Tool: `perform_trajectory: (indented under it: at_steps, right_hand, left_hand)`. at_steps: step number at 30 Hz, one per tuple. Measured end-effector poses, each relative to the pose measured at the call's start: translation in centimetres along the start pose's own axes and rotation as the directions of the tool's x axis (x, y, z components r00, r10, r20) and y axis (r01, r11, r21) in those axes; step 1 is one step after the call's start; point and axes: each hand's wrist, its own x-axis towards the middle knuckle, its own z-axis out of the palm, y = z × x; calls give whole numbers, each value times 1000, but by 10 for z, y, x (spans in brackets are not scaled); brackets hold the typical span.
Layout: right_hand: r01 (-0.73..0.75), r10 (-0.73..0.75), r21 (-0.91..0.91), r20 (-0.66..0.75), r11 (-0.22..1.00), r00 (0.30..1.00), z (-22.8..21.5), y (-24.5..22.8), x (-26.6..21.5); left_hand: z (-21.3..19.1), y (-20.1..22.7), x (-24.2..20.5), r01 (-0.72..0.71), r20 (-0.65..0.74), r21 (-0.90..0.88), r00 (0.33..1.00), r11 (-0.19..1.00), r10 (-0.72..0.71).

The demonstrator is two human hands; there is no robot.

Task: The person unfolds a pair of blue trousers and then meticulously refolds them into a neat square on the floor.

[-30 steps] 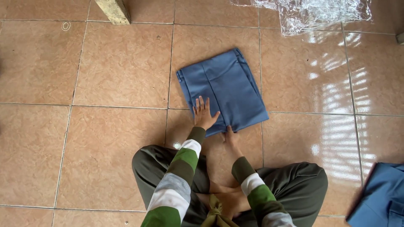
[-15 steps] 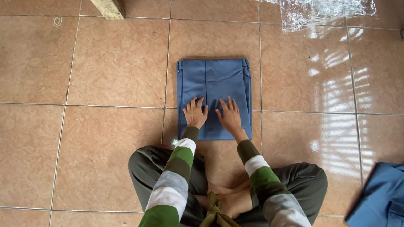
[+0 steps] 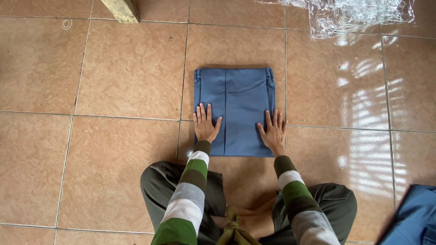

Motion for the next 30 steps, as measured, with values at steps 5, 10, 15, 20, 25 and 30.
perform_trajectory:
  at_steps: [5,10,15,20,25,30]
  right_hand:
    - [-52,58,60,-104,997,993,10,-9,14]
    - [205,-200,19,-144,979,969,35,-82,49]
    - [381,-372,31,-159,924,915,56,-104,75]
    - [225,-224,-11,-157,974,962,33,-39,90]
    - [-63,74,132,-74,989,995,-2,6,78]
    - [-302,324,192,-97,934,941,42,36,55]
  left_hand:
    - [3,2,-2,-16,-39,55,999,998,18]
    - [3,0,-2,-29,-96,85,995,996,37]
    - [-3,1,-1,-31,-134,62,990,998,39]
    - [-4,2,-1,-17,-126,41,992,999,22]
    - [-5,3,2,-15,-145,47,989,999,22]
    - [-5,4,-1,-5,-94,61,995,998,11]
